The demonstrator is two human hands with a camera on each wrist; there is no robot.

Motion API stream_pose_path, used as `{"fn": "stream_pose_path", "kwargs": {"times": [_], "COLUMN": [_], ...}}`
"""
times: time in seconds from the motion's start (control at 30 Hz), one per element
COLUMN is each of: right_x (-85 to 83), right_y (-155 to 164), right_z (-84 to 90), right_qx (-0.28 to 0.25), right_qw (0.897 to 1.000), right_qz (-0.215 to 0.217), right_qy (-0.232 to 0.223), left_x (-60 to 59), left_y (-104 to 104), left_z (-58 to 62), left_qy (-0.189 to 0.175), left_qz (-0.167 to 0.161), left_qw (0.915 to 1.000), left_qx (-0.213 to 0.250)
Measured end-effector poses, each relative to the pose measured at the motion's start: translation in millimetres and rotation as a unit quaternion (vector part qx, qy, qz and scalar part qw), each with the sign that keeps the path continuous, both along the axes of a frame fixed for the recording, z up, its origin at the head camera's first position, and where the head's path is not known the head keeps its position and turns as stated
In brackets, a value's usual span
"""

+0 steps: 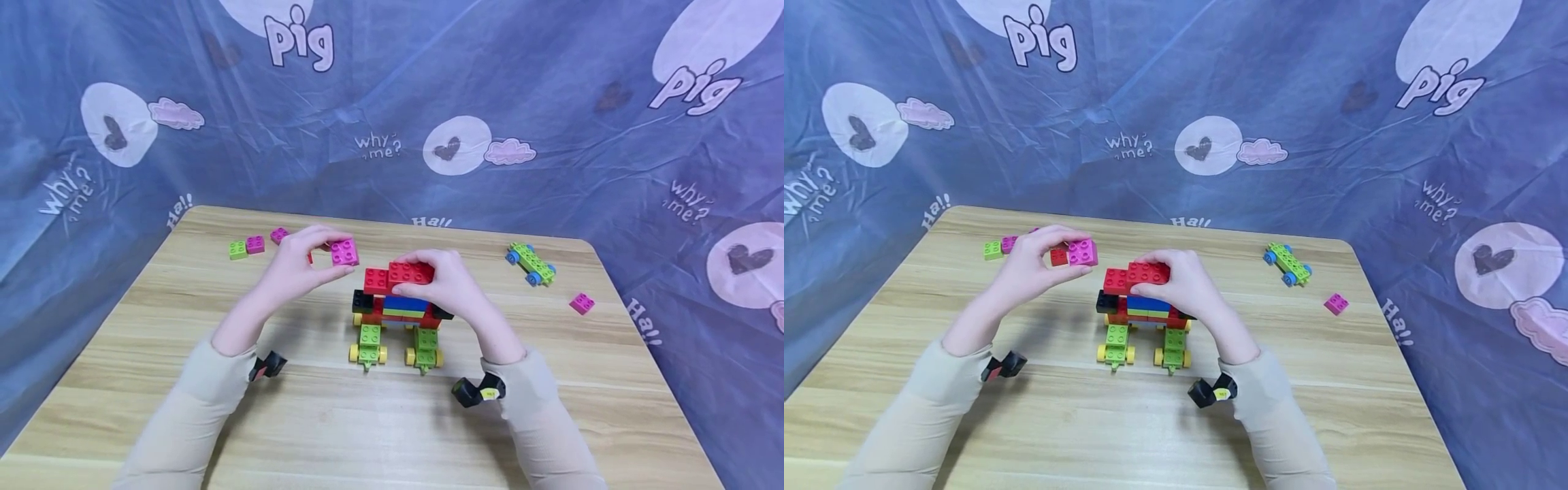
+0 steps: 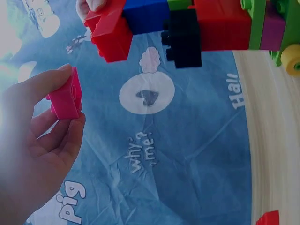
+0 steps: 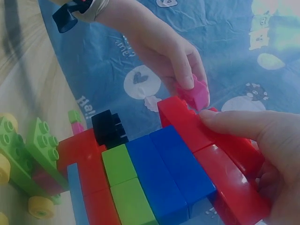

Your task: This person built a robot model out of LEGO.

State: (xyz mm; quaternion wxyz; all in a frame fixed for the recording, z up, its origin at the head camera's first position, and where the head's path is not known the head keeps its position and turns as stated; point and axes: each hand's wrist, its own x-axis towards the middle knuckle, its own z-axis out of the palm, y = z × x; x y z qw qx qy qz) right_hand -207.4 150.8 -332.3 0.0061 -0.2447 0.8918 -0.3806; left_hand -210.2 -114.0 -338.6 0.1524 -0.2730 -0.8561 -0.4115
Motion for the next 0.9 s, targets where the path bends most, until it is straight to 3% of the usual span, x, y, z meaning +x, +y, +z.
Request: {"fn": "stream_pose_path", "kwargs": {"times": [0.6,0.9], "right_x": [-0.5,1.1], "right_y": [-2,-1], "right_z": [-1.3,-2.0], "right_qx": [0.003,-0.002], "right_qw": [1.0,1.0], "right_qz": [-0.008,-0.01], "right_qy": [0.012,0.012], "left_x": [11.9,11.6], "left_y": [11,14], "left_z": [-9.6,-12.5], "left_qy": [-0.033,-0.036], "left_qz": [-0.037,-0.04], "left_qw": [0.9986,0.9984], "left_qx": [-0.022,-0.018]}}
